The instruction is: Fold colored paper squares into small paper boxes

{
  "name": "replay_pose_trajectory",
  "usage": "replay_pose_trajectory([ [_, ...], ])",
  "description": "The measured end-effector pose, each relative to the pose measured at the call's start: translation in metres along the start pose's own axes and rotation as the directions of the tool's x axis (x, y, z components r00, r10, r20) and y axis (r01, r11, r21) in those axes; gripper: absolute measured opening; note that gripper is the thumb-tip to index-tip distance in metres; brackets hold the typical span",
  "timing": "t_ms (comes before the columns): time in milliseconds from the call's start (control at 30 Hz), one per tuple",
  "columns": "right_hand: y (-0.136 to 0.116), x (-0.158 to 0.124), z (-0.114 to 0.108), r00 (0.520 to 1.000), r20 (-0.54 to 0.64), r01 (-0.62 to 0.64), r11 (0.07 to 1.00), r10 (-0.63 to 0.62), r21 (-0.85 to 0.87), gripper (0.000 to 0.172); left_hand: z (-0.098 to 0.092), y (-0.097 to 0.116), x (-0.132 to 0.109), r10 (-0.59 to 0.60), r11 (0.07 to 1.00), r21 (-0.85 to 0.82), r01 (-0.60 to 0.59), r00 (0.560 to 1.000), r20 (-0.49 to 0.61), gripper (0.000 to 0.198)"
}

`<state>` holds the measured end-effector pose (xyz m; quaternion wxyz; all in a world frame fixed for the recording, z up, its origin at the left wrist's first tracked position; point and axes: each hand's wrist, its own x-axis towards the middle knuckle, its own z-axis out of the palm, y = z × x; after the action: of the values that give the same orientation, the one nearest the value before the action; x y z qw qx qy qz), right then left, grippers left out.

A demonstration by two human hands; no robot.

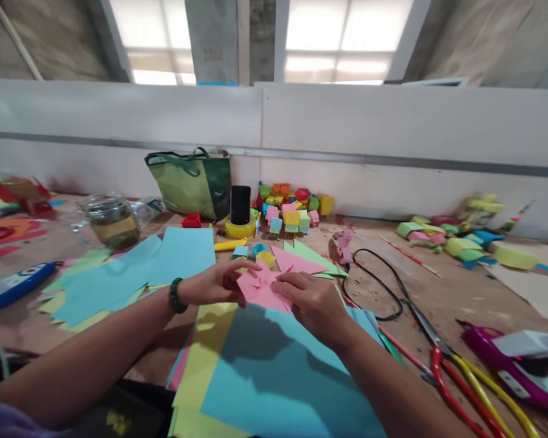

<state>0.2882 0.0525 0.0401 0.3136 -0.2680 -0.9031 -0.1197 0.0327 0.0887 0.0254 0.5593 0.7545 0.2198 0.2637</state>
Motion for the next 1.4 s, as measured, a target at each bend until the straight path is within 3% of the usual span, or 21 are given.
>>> replay_pose_trajectory([
  [100, 0.003, 0.001, 0.001, 1.000, -0.023, 0.004, 0.995, -0.002, 0.101, 0.032, -0.002, -0.001, 0.001, 0.006, 0.999, -0.037, -0.007, 1.000, -0.009, 0.043],
  [233, 0.006, 0.003, 0.005, 0.998, -0.064, 0.011, 0.977, 0.003, 0.211, 0.027, 0.004, -0.002, 0.003, 0.117, 0.986, 0.132, -0.106, 0.990, -0.079, 0.023],
  [367, 0.008, -0.001, 0.003, 0.992, -0.040, -0.102, 0.930, 0.124, 0.354, 0.025, 0.010, -0.004, 0.003, 0.190, 0.961, 0.231, -0.151, 0.969, -0.157, 0.022],
  [533, 0.008, -0.004, -0.004, 0.947, 0.034, -0.282, 0.774, 0.320, 0.567, 0.012, 0.012, -0.008, 0.002, 0.162, 0.984, 0.116, -0.133, 0.938, -0.307, 0.031],
  [700, 0.003, -0.002, 0.002, 0.863, -0.007, -0.390, 0.676, 0.505, 0.626, 0.016, 0.022, -0.010, 0.005, 0.029, 0.991, -0.111, -0.073, 0.935, -0.354, 0.034],
  [900, 0.000, -0.003, 0.013, 0.785, -0.042, -0.449, 0.615, 0.618, 0.648, 0.028, 0.034, -0.006, 0.009, -0.057, 0.980, -0.192, -0.049, 0.857, -0.512, 0.034],
  [1000, 0.002, -0.005, 0.019, 0.720, -0.046, -0.502, 0.565, 0.693, 0.655, 0.030, 0.038, -0.005, 0.011, -0.075, 0.966, -0.247, -0.073, 0.837, -0.542, 0.033],
  [1167, 0.005, -0.009, 0.031, 0.610, 0.051, -0.508, 0.341, 0.791, 0.791, 0.029, 0.042, -0.006, 0.011, -0.041, 0.971, -0.217, -0.102, 0.822, -0.568, 0.035],
  [1267, 0.003, -0.010, 0.034, 0.618, 0.164, -0.498, 0.222, 0.769, 0.838, 0.016, 0.040, -0.005, 0.010, -0.057, 0.975, -0.209, -0.072, 0.832, -0.552, 0.034],
  [1400, 0.000, -0.009, 0.034, 0.623, 0.328, -0.555, 0.106, 0.710, 0.825, 0.021, 0.038, -0.002, 0.009, -0.093, 0.976, -0.217, -0.021, 0.860, -0.501, 0.035],
])
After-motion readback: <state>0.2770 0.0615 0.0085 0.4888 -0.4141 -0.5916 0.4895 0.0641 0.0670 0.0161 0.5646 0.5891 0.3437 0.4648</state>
